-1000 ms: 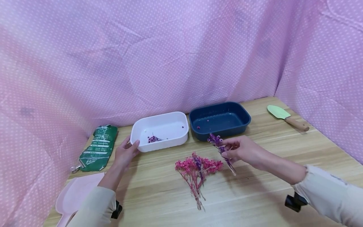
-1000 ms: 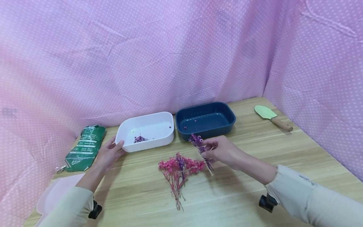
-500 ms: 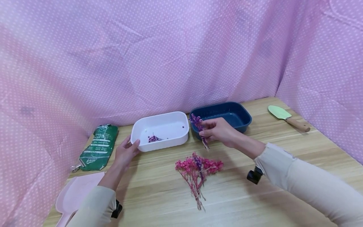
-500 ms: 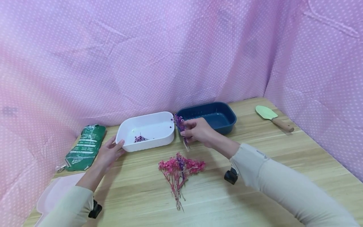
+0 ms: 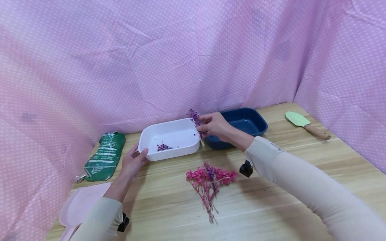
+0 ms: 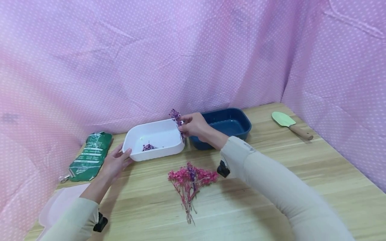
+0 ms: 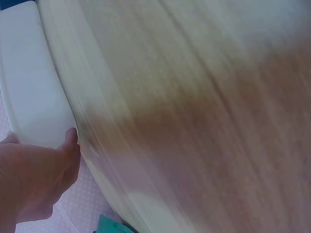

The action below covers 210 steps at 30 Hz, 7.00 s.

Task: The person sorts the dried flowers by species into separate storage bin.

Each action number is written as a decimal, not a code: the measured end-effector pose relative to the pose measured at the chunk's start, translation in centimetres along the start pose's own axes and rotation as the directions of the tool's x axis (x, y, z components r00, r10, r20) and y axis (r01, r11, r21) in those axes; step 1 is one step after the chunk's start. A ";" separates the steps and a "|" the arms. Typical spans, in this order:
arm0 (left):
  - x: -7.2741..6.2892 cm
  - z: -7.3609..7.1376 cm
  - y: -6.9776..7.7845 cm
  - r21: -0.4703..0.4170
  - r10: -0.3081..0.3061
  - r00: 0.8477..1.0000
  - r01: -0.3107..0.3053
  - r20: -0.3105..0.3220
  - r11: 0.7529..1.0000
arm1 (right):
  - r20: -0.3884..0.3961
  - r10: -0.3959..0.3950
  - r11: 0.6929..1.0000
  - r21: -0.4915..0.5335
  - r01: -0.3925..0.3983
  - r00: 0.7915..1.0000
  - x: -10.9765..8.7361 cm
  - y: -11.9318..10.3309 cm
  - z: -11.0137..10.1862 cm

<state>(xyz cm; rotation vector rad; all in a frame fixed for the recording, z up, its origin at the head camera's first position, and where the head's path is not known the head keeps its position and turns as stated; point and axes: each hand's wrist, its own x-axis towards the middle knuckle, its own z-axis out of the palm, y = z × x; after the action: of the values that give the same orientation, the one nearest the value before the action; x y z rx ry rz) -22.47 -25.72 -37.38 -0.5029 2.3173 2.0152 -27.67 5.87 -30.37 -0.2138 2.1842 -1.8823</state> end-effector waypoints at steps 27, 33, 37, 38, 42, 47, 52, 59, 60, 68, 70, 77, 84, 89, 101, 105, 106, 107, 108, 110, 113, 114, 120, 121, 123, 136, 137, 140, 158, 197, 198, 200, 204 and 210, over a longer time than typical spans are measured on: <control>-0.1 -0.1 -0.2 -0.014 0.020 1.000 -0.019 0.003 1.000 | -0.065 -0.027 0.968 -0.250 0.010 0.998 5.3 1.7 4.9; 0.0 -0.3 -0.1 -0.012 0.022 1.000 -0.022 -0.004 1.000 | -0.017 -0.098 0.938 -0.337 0.086 0.995 5.1 1.5 5.0; 0.0 -0.4 -0.2 -0.015 0.014 1.000 -0.014 -0.010 1.000 | 0.027 -0.136 0.931 -0.338 0.137 0.990 4.0 0.9 4.3; 0.0 -0.4 -0.2 -0.010 0.009 1.000 -0.009 -0.009 1.000 | 0.040 -0.145 0.930 -0.334 0.150 0.989 3.6 0.8 4.1; 0.0 -0.3 -0.1 -0.012 0.006 1.000 -0.006 -0.004 1.000 | 0.085 -0.170 0.919 -0.346 0.189 0.982 1.0 0.5 2.8; 0.0 -0.1 -0.1 -0.010 0.008 1.000 -0.008 -0.006 1.000 | 0.095 -0.166 0.911 -0.365 0.190 0.981 -3.1 1.0 0.8; -0.1 -0.1 -0.3 -0.009 0.011 1.000 -0.011 -0.005 1.000 | 0.080 -0.097 0.937 -0.329 0.118 0.992 -6.5 2.2 -1.4; -0.2 -0.2 -0.2 0.006 0.012 1.000 -0.012 -0.007 1.000 | 0.055 -0.036 0.967 -0.249 0.048 0.998 -9.7 3.8 -4.0; -0.2 -0.2 -0.2 0.005 0.013 1.000 -0.013 -0.007 1.000 | 0.048 -0.027 0.969 -0.245 0.038 0.998 -10.0 3.9 -4.2; -0.1 -0.3 -0.1 0.030 0.010 1.000 -0.010 0.002 1.000 | 0.046 0.018 0.971 -0.238 -0.007 0.999 -11.3 4.5 -3.8; -0.1 -0.2 -0.1 0.031 0.013 1.000 -0.013 0.001 0.999 | 0.046 0.019 0.970 -0.244 -0.007 0.999 -11.4 4.6 -3.5; -0.2 -0.2 -0.1 0.025 0.012 1.000 -0.012 0.001 1.000 | 0.023 0.005 0.959 -0.283 0.001 1.000 -11.9 5.1 -2.4; -0.2 -0.3 0.0 0.024 0.003 1.000 -0.003 0.005 1.000 | 0.009 0.043 0.953 -0.301 -0.038 0.999 -11.9 5.5 -0.4; -0.2 -0.4 0.0 0.016 0.002 1.000 -0.002 0.010 1.000 | 0.064 0.073 0.953 -0.298 -0.051 0.995 -11.8 6.1 1.2; 0.1 -0.4 -0.2 0.022 0.020 1.000 -0.020 0.011 1.000 | 0.139 -0.074 0.778 -0.611 0.145 0.987 -10.9 7.9 3.7; 0.2 -0.4 -0.3 0.016 0.019 1.000 -0.019 0.009 1.000 | 0.163 -0.105 0.711 -0.678 0.189 0.981 -10.9 8.1 4.1; 0.2 -0.5 -0.4 0.018 0.017 1.000 -0.017 0.008 1.000 | 0.170 -0.111 0.709 -0.676 0.198 0.979 -10.9 8.1 4.1; 0.2 -0.5 -0.4 0.018 0.016 1.000 -0.016 0.008 1.000 | 0.176 -0.112 0.716 -0.668 0.203 0.978 -10.9 8.1 4.1; 0.2 -0.5 -0.4 0.017 0.017 1.000 -0.017 0.009 1.000 | 0.182 -0.114 0.726 -0.656 0.207 0.977 -10.9 8.0 4.1; 0.2 -0.6 -0.4 0.017 0.017 1.000 -0.017 0.011 1.000 | 0.190 -0.117 0.753 -0.622 0.212 0.975 -10.9 7.6 3.9; 0.2 -0.7 -0.4 0.010 0.014 1.000 -0.014 0.014 1.000 | 0.165 -0.082 0.820 -0.549 0.161 0.983 -10.9 6.9 3.5; 0.2 -0.7 -0.4 0.009 0.014 1.000 -0.014 0.016 1.000 | 0.148 -0.061 0.844 -0.520 0.130 0.987 -10.9 6.6 3.4; 0.2 -0.7 -0.3 0.011 0.008 1.000 -0.008 0.020 1.000 | 0.025 0.057 0.952 -0.302 -0.046 0.998 -11.0 5.0 2.3; 0.2 -0.7 -0.2 0.012 0.006 1.000 -0.006 0.017 1.000 | 0.012 0.056 0.958 -0.283 -0.050 0.998 -11.0 4.9 2.1; 0.2 -0.6 -0.1 0.013 0.002 1.000 -0.002 0.011 1.000 | -0.002 0.059 0.970 -0.236 -0.058 0.998 -11.0 4.7 1.7; 0.2 -0.6 -0.2 0.030 0.017 1.000 -0.017 0.019 0.999 | 0.066 0.042 0.997 0.069 -0.047 0.997 -10.4 3.8 0.5; 0.2 -0.6 -0.2 0.027 0.019 1.000 -0.019 0.018 0.999 | 0.069 0.026 0.996 0.081 -0.032 0.997 -10.3 3.5 0.5; 0.3 -0.7 -0.2 0.020 0.020 1.000 -0.021 0.018 1.000 | 0.085 -0.017 0.990 0.144 0.004 0.996 -9.6 2.5 0.2; 0.3 -0.6 -0.2 0.022 -0.001 1.000 0.000 0.019 1.000 | -0.050 -0.050 0.937 0.343 0.065 0.997 -2.4 -0.1 0.5; 0.4 -0.6 -0.1 0.010 -0.008 1.000 0.007 0.021 1.000 | 0.060 -0.100 0.923 -0.367 0.116 0.993 -1.6 -1.3 0.0; 0.4 -0.6 -0.1 0.012 -0.009 1.000 0.009 0.018 1.000 | 0.060 -0.103 0.924 -0.364 0.117 0.993 -2.1 -1.2 -0.7; 0.5 -0.6 -0.1 0.009 -0.004 1.000 0.003 0.021 1.000 | 0.061 -0.107 0.921 -0.369 0.122 0.992 -3.0 -0.8 -2.2; 0.6 -0.7 -0.2 0.019 -0.005 1.000 0.005 0.017 1.000 | 0.059 -0.087 0.916 -0.387 0.103 0.994 -4.9 0.5 -5.1; 0.5 -0.8 -0.1 0.034 -0.008 1.000 0.008 0.013 0.999 | 0.019 -0.084 0.926 -0.367 0.085 0.996 -7.1 2.3 -8.4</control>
<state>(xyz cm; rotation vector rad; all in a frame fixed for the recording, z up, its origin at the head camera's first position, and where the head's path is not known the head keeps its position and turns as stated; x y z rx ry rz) -22.77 -26.65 -37.50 -0.4947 2.3340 1.9660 -23.12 16.09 -30.89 -0.3837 2.5488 -1.4905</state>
